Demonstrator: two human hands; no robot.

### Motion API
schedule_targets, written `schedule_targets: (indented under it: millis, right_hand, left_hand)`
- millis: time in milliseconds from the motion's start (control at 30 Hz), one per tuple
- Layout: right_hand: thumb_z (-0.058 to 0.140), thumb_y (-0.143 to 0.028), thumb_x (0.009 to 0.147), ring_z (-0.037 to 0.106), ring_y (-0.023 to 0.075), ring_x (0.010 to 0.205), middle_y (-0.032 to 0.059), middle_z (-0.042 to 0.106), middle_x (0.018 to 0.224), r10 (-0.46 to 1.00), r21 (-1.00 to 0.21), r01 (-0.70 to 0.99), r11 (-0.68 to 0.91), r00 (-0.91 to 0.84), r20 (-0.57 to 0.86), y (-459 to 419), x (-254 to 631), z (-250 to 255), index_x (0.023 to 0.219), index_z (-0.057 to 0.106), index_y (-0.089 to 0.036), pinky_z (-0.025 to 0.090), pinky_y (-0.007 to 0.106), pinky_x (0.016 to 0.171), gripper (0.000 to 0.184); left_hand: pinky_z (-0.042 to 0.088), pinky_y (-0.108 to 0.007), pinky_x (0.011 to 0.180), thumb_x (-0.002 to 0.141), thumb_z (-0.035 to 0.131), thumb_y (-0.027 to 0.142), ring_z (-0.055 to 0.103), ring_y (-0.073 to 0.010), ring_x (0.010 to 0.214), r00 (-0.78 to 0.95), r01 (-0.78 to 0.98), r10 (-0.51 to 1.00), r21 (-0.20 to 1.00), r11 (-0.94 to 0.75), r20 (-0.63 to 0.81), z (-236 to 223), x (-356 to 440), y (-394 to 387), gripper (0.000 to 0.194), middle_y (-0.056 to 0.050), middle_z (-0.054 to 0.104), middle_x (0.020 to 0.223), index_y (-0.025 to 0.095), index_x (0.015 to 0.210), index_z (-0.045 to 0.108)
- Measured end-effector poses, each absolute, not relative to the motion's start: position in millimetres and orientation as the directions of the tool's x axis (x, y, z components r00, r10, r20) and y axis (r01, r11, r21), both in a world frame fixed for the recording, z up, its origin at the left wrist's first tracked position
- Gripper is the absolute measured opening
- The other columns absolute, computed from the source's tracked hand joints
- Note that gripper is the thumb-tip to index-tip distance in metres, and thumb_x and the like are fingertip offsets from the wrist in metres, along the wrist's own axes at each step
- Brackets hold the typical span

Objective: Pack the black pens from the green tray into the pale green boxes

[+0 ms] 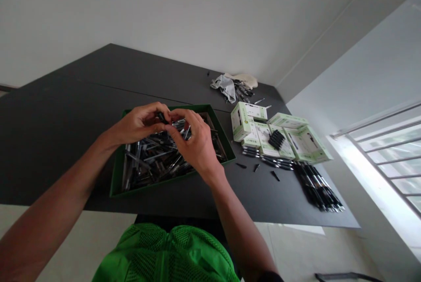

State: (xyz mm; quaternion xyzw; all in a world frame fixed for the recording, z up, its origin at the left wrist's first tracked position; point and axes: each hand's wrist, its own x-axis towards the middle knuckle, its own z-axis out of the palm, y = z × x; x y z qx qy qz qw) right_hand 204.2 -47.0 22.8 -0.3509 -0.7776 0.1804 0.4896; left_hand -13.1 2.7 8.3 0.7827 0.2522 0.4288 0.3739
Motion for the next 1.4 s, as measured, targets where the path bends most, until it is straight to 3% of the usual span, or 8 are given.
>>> schedule_targets:
  millis: [333,433,600,767,900,1100,1167,1400]
  right_hand:
    - [0.065,-0.035,0.102,0.065,0.0141,0.081,0.0021,0.077,0.103,0.863,-0.847,0.183,0.500,-0.192,0.468,-49,205,12,0.109,0.070,-0.022,0.049,0.029,0.072,0.016]
    - [0.073,-0.035,0.097,0.060,0.0133,0.073,0.0002,0.077,0.099,0.879,-0.852,0.229,0.471,-0.204,0.431,-48,206,10,0.109,0.073,-0.023,0.047,0.028,0.069,0.017]
    - [0.075,-0.035,0.095,0.066,0.0152,0.080,0.0008,0.079,0.101,0.890,-0.871,0.210,0.444,-0.216,0.402,-50,208,7,0.108,0.076,-0.022,0.049,0.028,0.074,0.018]
    - [0.079,-0.031,0.095,0.068,0.0181,0.091,0.0018,0.079,0.101,0.829,-0.761,0.331,0.559,-0.188,0.527,-56,210,11,0.100,0.076,-0.022,0.048,0.032,0.086,0.011]
    - [0.079,-0.033,0.096,0.067,0.0205,0.100,0.0010,0.078,0.104,0.817,-0.669,0.485,0.564,-0.210,0.537,-58,211,15,0.102,0.076,-0.025,0.043,0.036,0.092,0.010]
    - [0.076,-0.032,0.098,0.067,0.0199,0.094,-0.0011,0.079,0.102,0.825,-0.635,0.570,0.521,-0.146,0.546,-67,248,17,0.105,0.078,-0.029,0.041,0.037,0.088,0.008]
    - [0.075,-0.031,0.098,0.066,0.0215,0.091,-0.0002,0.079,0.099,0.824,-0.607,0.651,0.456,-0.050,0.565,-74,280,13,0.105,0.079,-0.028,0.041,0.039,0.089,0.008]
    - [0.066,-0.043,0.098,0.062,0.0285,0.091,0.0052,0.080,0.100,0.761,-0.432,0.902,-0.028,0.299,0.576,-97,429,-27,0.103,0.080,-0.027,0.035,0.047,0.096,0.021]
  left_hand:
    - [0.065,-0.030,0.077,0.087,0.088,0.028,0.079,-0.0209,0.084,0.454,-0.044,0.700,0.799,-0.600,0.551,8,-12,1,0.021,-0.005,0.080,0.091,0.024,0.097,0.070]
    - [0.064,-0.032,0.079,0.088,0.088,0.032,0.079,-0.0221,0.086,0.474,-0.041,0.679,0.784,-0.619,0.560,11,-11,0,0.018,-0.008,0.081,0.092,0.023,0.092,0.073]
    - [0.061,-0.031,0.078,0.090,0.086,0.038,0.077,-0.0211,0.087,0.461,-0.019,0.671,0.763,-0.646,0.580,16,-9,-1,0.021,-0.009,0.082,0.091,0.023,0.084,0.073]
    - [0.061,-0.031,0.073,0.090,0.086,0.037,0.076,-0.0214,0.086,0.497,0.001,0.649,0.747,-0.665,0.577,13,-12,0,0.016,-0.008,0.081,0.088,0.026,0.085,0.076]
    - [0.062,-0.030,0.079,0.090,0.085,0.023,0.076,-0.0207,0.093,0.519,-0.022,0.590,0.700,-0.714,0.619,8,-13,2,0.008,-0.008,0.082,0.090,0.027,0.093,0.079]
    - [0.061,-0.026,0.079,0.076,0.092,0.013,0.070,-0.0198,0.108,0.432,-0.040,0.654,0.738,-0.673,0.620,5,-10,5,0.065,-0.009,0.067,0.143,0.034,0.133,0.070]
    - [0.059,-0.024,0.077,0.081,0.089,0.015,0.067,-0.0183,0.107,0.407,-0.051,0.690,0.769,-0.638,0.599,6,-10,5,0.064,-0.008,0.065,0.142,0.034,0.138,0.065]
    - [0.056,-0.025,0.076,0.095,0.079,0.020,0.063,-0.0179,0.103,0.417,-0.072,0.714,0.803,-0.591,0.563,5,-10,5,0.055,-0.010,0.066,0.133,0.024,0.145,0.057]
